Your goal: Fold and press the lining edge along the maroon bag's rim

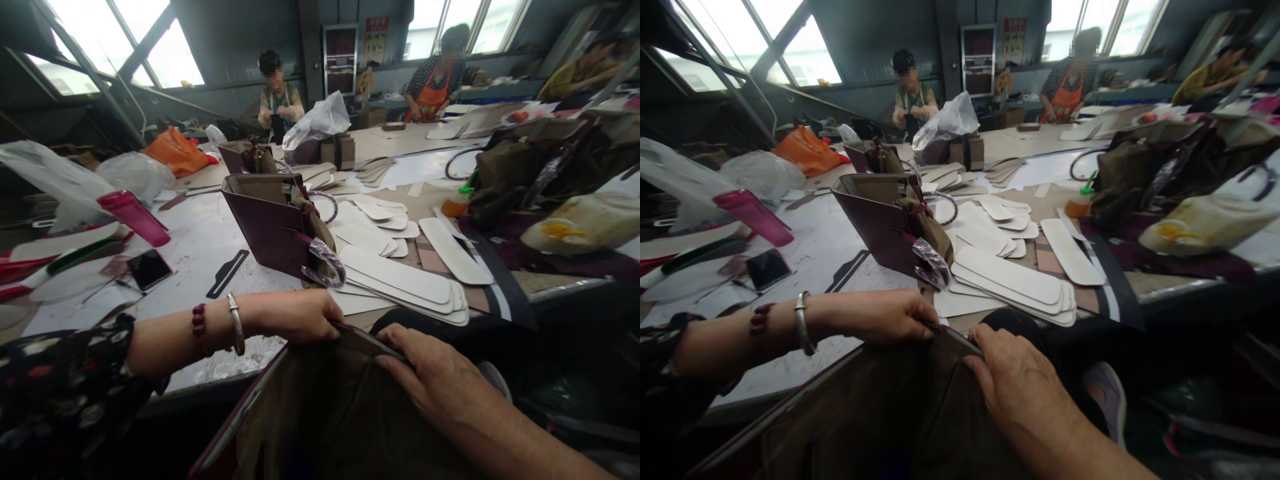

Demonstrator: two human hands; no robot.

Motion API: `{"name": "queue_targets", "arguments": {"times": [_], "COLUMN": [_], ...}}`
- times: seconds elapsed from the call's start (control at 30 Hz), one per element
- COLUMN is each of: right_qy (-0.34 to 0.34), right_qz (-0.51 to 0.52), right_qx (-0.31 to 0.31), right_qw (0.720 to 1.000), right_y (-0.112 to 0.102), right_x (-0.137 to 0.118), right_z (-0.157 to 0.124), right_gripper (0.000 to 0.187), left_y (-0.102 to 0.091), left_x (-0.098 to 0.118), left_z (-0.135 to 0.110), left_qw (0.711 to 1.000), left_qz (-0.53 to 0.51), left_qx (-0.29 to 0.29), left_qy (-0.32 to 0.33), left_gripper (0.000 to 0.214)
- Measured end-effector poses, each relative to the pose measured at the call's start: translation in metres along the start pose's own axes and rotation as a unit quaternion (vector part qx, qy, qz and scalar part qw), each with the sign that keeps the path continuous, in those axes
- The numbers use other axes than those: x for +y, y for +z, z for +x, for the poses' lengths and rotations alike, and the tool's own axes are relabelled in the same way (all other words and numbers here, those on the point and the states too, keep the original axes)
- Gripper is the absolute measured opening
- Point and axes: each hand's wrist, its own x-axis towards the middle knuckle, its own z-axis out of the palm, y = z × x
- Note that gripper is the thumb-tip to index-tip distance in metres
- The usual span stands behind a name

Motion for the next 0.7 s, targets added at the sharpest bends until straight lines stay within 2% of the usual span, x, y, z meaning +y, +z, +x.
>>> {"name": "queue_targets", "arguments": {"times": [0.23, 0.43, 0.57, 0.7], "right_qy": [0.004, 0.009, 0.041, 0.044], "right_qz": [-0.011, -0.018, 0.038, 0.125], "right_qx": [-0.001, -0.006, -0.042, 0.003], "right_qw": [1.000, 1.000, 0.998, 0.991], "right_y": [0.002, -0.003, -0.007, -0.005], "right_x": [-0.001, -0.003, 0.005, 0.017], "right_z": [0.002, -0.002, -0.010, -0.024], "right_gripper": [0.016, 0.018, 0.020, 0.023], "left_y": [-0.002, -0.001, 0.001, 0.003], "left_x": [0.001, 0.000, 0.001, 0.006], "left_z": [0.010, 0.019, 0.016, 0.012], "left_qw": [0.999, 0.999, 0.998, 0.997], "left_qz": [0.002, -0.011, -0.058, -0.074], "left_qx": [-0.027, -0.021, -0.018, -0.018], "left_qy": [0.040, 0.029, 0.028, 0.010], "left_gripper": [0.026, 0.024, 0.022, 0.021]}}
